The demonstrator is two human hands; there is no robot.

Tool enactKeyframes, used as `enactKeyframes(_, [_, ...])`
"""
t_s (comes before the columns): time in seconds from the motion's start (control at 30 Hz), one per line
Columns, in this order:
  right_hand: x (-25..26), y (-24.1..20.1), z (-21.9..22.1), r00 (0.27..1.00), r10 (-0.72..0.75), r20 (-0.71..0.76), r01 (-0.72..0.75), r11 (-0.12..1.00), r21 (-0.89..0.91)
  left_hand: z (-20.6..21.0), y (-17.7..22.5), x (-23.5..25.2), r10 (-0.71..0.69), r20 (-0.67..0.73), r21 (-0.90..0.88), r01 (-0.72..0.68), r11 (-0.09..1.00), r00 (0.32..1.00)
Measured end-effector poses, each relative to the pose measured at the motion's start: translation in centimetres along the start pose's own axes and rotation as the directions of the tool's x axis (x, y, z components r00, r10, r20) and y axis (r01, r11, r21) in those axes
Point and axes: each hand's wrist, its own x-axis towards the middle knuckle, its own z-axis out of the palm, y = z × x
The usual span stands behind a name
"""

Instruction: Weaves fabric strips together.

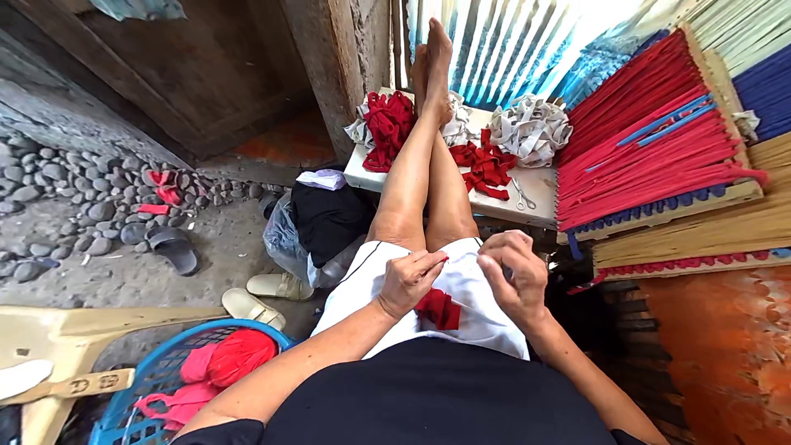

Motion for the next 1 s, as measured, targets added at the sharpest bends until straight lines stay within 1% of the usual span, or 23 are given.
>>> enactKeyframes(0.03, [0.0,0.3,0.2,0.992,0.126,-0.013,-0.126,0.992,-0.015,0.0,-0.1,-0.2,0.03,-0.013,-0.006,-0.03,1.0,0.999])
enactKeyframes(0.07, [0.0,0.6,0.5,0.967,0.253,0.026,-0.253,0.968,-0.012,1.5,-2.9,-0.7,0.207,-0.128,0.012,-0.207,0.978,0.97])
enactKeyframes(0.1, [0.0,1.0,0.8,0.931,0.354,0.09,-0.357,0.934,0.023,2.8,-5.5,-0.8,0.355,-0.216,0.049,-0.353,0.934,0.91])
enactKeyframes(0.13, [-0.1,1.2,1.3,0.894,0.423,0.149,-0.439,0.893,0.099,3.5,-6.8,-0.8,0.433,-0.255,0.079,-0.427,0.901,0.865])
enactKeyframes(0.17, [-0.3,1.3,1.8,0.86,0.469,0.203,-0.504,0.842,0.192,3.6,-7.2,-0.8,0.455,-0.253,0.092,-0.447,0.89,0.854])
enactKeyframes(0.2, [-0.5,1.5,2.3,0.828,0.503,0.247,-0.558,0.784,0.273,3.5,-7.1,-0.8,0.456,-0.237,0.097,-0.447,0.89,0.858])
enactKeyframes(0.27, [-0.6,1.3,2.9,0.777,0.553,0.301,-0.629,0.679,0.379,3.4,-6.8,-0.8,0.459,-0.213,0.097,-0.448,0.889,0.863])
enactKeyframes(0.3, [-0.8,1.2,3.1,0.762,0.571,0.305,-0.646,0.644,0.409,3.4,-6.8,-0.9,0.466,-0.203,0.096,-0.456,0.885,0.861])
enactKeyframes(0.37, [-0.9,1.3,3.3,0.758,0.584,0.29,-0.648,0.626,0.433,3.4,-6.9,-0.9,0.479,-0.169,0.081,-0.472,0.878,0.862])
enactKeyframes(0.4, [-1.0,1.4,3.4,0.773,0.569,0.279,-0.631,0.653,0.418,3.5,-6.9,-0.8,0.475,-0.141,0.06,-0.472,0.88,0.868])
enactKeyframes(0.47, [-1.0,1.6,3.3,0.847,0.48,0.229,-0.532,0.778,0.336,3.6,-6.8,-0.9,0.425,-0.054,-0.025,-0.427,0.904,0.904])
enactKeyframes(0.5, [-0.9,1.6,3.2,0.884,0.425,0.192,-0.465,0.838,0.286,3.6,-6.7,-0.9,0.365,0.005,-0.083,-0.363,0.928,0.931])
enactKeyframes(0.53, [-0.7,1.5,3.1,0.908,0.386,0.163,-0.416,0.874,0.249,3.6,-6.6,-1.0,0.29,0.067,-0.143,-0.278,0.95,0.955])
enactKeyframes(0.57, [-0.3,1.4,2.9,0.917,0.371,0.146,-0.397,0.885,0.242,3.5,-6.6,-0.9,0.219,0.127,-0.19,-0.192,0.963,0.967])
enactKeyframes(0.6, [0.1,1.2,2.6,0.915,0.377,0.141,-0.402,0.873,0.275,3.4,-6.5,-0.9,0.153,0.181,-0.222,-0.111,0.969,0.972])
enactKeyframes(0.63, [0.5,0.9,2.2,0.904,0.398,0.154,-0.427,0.836,0.346,3.3,-6.6,-0.8,0.097,0.228,-0.244,-0.04,0.969,0.969])
enactKeyframes(0.73, [1.7,-0.2,1.2,0.874,0.437,0.213,-0.474,0.665,0.578,3.2,-6.8,-0.4,0.032,0.325,-0.274,0.061,0.96,0.945])
enactKeyframes(0.77, [2.0,-0.6,0.9,0.874,0.435,0.216,-0.47,0.642,0.606,3.2,-6.9,-0.4,0.018,0.349,-0.276,0.084,0.958,0.937])
enactKeyframes(0.83, [2.5,-1.1,0.7,0.888,0.42,0.188,-0.442,0.664,0.603,3.1,-6.8,-0.3,-0.018,0.392,-0.263,0.131,0.956,0.92])
enactKeyframes(0.93, [3.4,-1.5,0.2,0.937,0.327,0.126,-0.345,0.801,0.489,2.9,-6.4,-0.1,-0.085,0.437,-0.216,0.197,0.956,0.895])
enactKeyframes(1.0, [3.9,-1.7,0.0,0.957,0.271,0.099,-0.287,0.851,0.439,2.9,-6.3,0.0,-0.106,0.445,-0.193,0.211,0.958,0.889])
